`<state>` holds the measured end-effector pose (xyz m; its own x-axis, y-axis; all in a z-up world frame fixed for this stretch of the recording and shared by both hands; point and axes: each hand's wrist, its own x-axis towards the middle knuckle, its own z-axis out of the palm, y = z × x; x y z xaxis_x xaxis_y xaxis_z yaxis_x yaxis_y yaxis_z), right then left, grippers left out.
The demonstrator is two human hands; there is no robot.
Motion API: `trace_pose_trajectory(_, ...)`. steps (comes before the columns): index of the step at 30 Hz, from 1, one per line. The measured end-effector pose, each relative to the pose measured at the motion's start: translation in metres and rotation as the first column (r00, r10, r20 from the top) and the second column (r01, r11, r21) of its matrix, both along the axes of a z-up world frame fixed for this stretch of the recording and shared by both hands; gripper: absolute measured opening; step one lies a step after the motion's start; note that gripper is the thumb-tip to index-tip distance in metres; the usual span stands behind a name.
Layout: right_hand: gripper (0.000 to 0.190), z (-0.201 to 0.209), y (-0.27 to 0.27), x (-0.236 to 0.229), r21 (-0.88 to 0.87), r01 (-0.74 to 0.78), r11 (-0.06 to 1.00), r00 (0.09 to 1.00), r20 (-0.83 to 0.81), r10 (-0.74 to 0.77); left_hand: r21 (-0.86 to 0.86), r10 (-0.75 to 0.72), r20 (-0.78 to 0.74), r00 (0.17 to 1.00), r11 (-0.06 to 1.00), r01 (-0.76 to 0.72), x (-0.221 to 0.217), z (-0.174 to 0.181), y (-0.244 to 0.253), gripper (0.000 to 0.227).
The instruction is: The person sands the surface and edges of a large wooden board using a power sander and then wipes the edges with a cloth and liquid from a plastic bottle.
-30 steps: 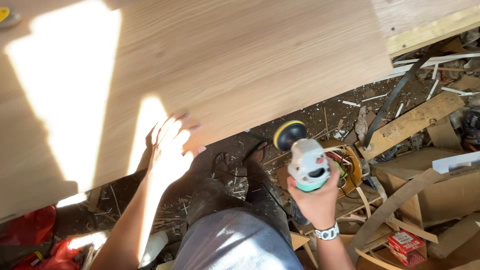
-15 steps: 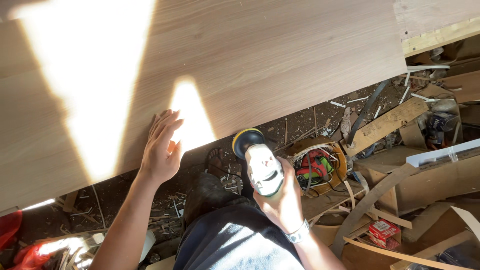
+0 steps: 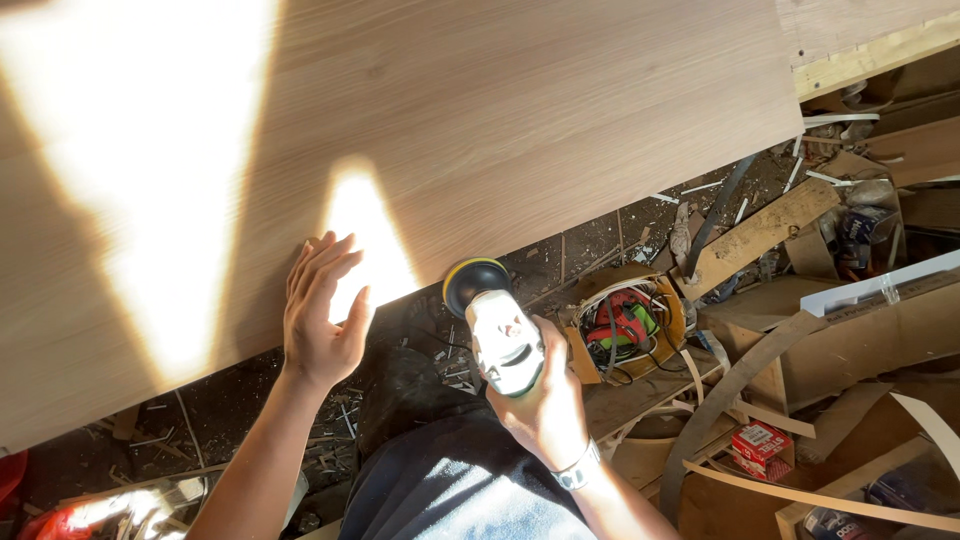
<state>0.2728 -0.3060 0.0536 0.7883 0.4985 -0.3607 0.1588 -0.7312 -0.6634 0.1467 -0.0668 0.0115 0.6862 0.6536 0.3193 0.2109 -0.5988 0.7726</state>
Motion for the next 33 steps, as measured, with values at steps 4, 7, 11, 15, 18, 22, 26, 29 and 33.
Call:
trace_pose_trajectory(4,0.095,0.005,-0.009,0.029,-0.053,0.069,0.996,0.996,-0.06,-0.072,0.164,-0.014,-0.098,0.995,0.986,0.03,0.013,-0.018,-0.011,0.027)
trace_pose_trajectory(7,0.094,0.004,-0.021,0.061,-0.127,0.124,0.984,0.983,-0.117,-0.139,0.286,-0.025,-0.153,0.988,0.956,0.069,0.043,-0.013,-0.022,0.029)
trace_pose_trajectory(11,0.09,0.005,-0.043,0.109,-0.145,0.14,0.979,0.984,-0.087,-0.154,0.301,-0.056,-0.153,0.987,0.948,0.1,0.095,-0.011,-0.042,0.025)
trace_pose_trajectory(15,0.091,0.006,-0.064,0.169,-0.137,0.147,0.98,0.987,-0.049,-0.155,0.32,-0.055,-0.109,0.993,0.943,0.087,0.165,0.011,-0.061,0.022)
trace_pose_trajectory(18,0.093,0.011,-0.078,0.216,-0.129,0.165,0.978,0.983,-0.064,-0.174,0.322,-0.032,-0.169,0.985,0.943,0.086,0.209,0.009,-0.077,0.027)
trace_pose_trajectory(22,0.093,0.014,-0.101,0.278,-0.153,0.179,0.972,0.978,-0.083,-0.193,0.282,-0.013,-0.168,0.986,0.958,0.06,0.264,-0.005,-0.102,0.033)
trace_pose_trajectory(26,0.096,0.014,-0.122,0.335,-0.159,0.226,0.961,0.968,-0.072,-0.24,0.206,0.003,-0.237,0.972,0.977,0.047,0.311,-0.011,-0.118,0.044)
trace_pose_trajectory(29,0.098,0.014,-0.135,0.374,-0.119,0.261,0.958,0.962,-0.05,-0.268,0.153,-0.034,-0.357,0.934,0.984,0.095,0.342,-0.014,-0.128,0.05)
trace_pose_trajectory(33,0.099,0.006,-0.155,0.419,-0.031,0.295,0.955,0.956,0.004,-0.295,0.121,-0.082,-0.487,0.87,0.98,0.161,0.386,-0.012,-0.143,0.055)
